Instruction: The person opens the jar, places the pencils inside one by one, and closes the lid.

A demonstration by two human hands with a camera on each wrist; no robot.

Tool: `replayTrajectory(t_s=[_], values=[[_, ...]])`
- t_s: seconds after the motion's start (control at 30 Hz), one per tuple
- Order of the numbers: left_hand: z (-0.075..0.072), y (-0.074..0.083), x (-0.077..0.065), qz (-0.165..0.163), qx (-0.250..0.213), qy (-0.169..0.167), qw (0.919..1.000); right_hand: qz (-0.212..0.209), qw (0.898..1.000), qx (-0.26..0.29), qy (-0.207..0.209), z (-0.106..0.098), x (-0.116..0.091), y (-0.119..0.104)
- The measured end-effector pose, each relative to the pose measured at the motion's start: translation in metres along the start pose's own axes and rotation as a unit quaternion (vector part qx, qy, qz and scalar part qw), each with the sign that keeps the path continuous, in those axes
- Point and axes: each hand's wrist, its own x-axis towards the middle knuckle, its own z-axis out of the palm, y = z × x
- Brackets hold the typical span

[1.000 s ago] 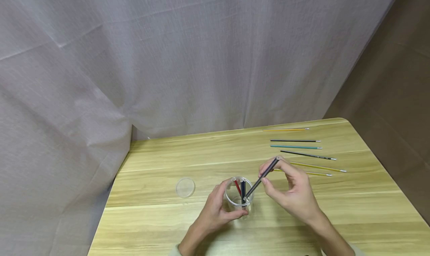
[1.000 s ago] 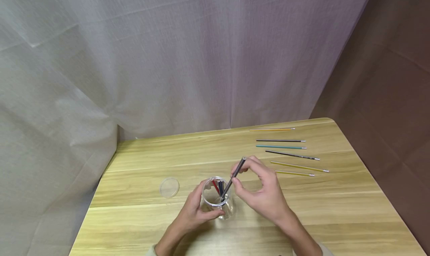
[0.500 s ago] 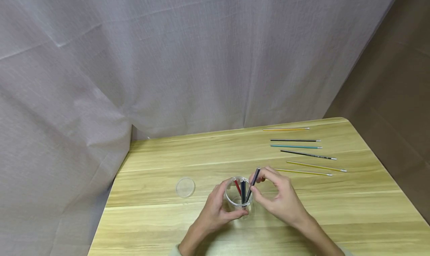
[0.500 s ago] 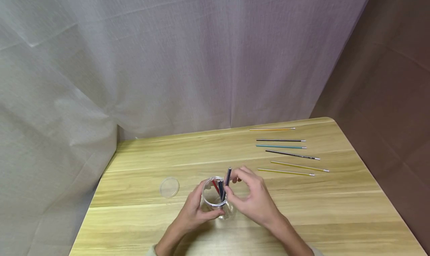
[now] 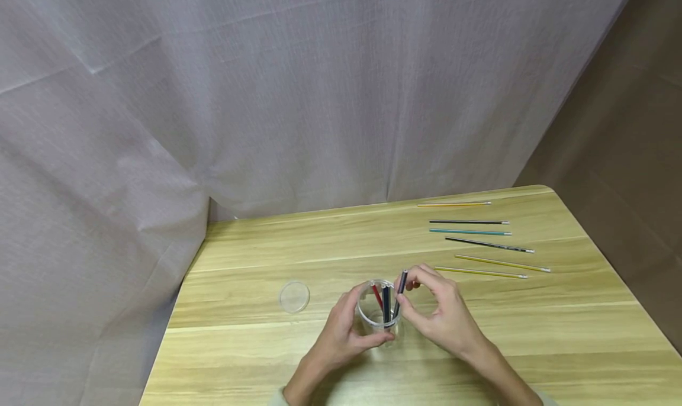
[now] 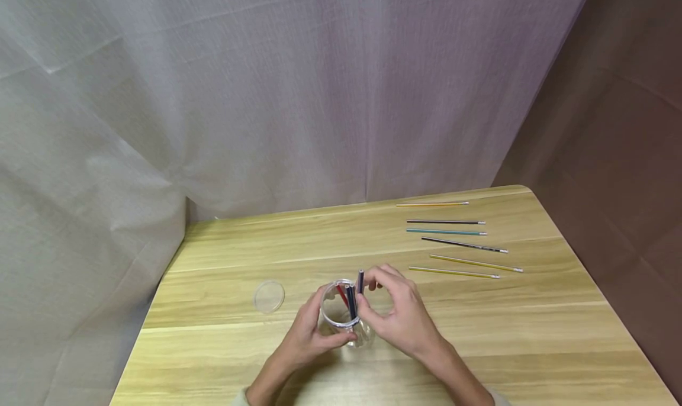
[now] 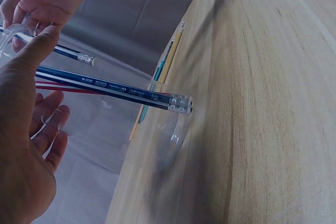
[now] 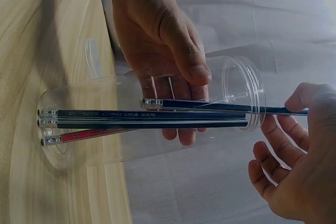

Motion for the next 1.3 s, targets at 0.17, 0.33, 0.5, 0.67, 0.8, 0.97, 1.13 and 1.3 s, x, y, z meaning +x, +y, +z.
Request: replayTrajectory(t_s=[0.17,0.33,0.5,0.67,0.8,0.97,1.13,1.3], values=[[-0.0001,0.0000,-0.0002,-0.003,0.003,-0.001,1.0000,0.012,1.000,-0.009,-0.001,0.0005,-0.0004,0.0007],[-0.0004,0.0006,0.0000,0.002,0.002,0.000,1.0000,0.017,1.000,-0.022,0.004,0.0017,-0.0006,0.0005],[-0.0008,0.0010,0.0008,0.005,0.001,0.000,1.0000,0.006,0.999,-0.042,0.018,0.0040,-0.0005,0.0002],[-0.0008,0.0007,0.0010,0.006,-0.001,-0.001,1.0000,-0.016,0.997,-0.066,0.038,0.0059,-0.0019,0.0017],[-0.0010,0.0006,0.0006,0.006,-0.001,-0.001,1.0000,-0.013,0.997,-0.067,0.046,0.0056,-0.0034,0.0029],[-0.0013,0.0006,0.0001,0.003,0.006,0.001,1.0000,-0.007,0.998,-0.053,0.043,0.0045,-0.0038,0.0028],[-0.0010,-0.0001,0.0001,0.003,0.004,0.000,1.0000,-0.005,0.998,-0.046,0.041,0.0038,-0.0035,0.0017],[-0.0005,-0.0003,0.0002,0.006,0.000,0.001,1.0000,-0.005,0.998,-0.040,0.042,0.0039,-0.0038,0.0020]])
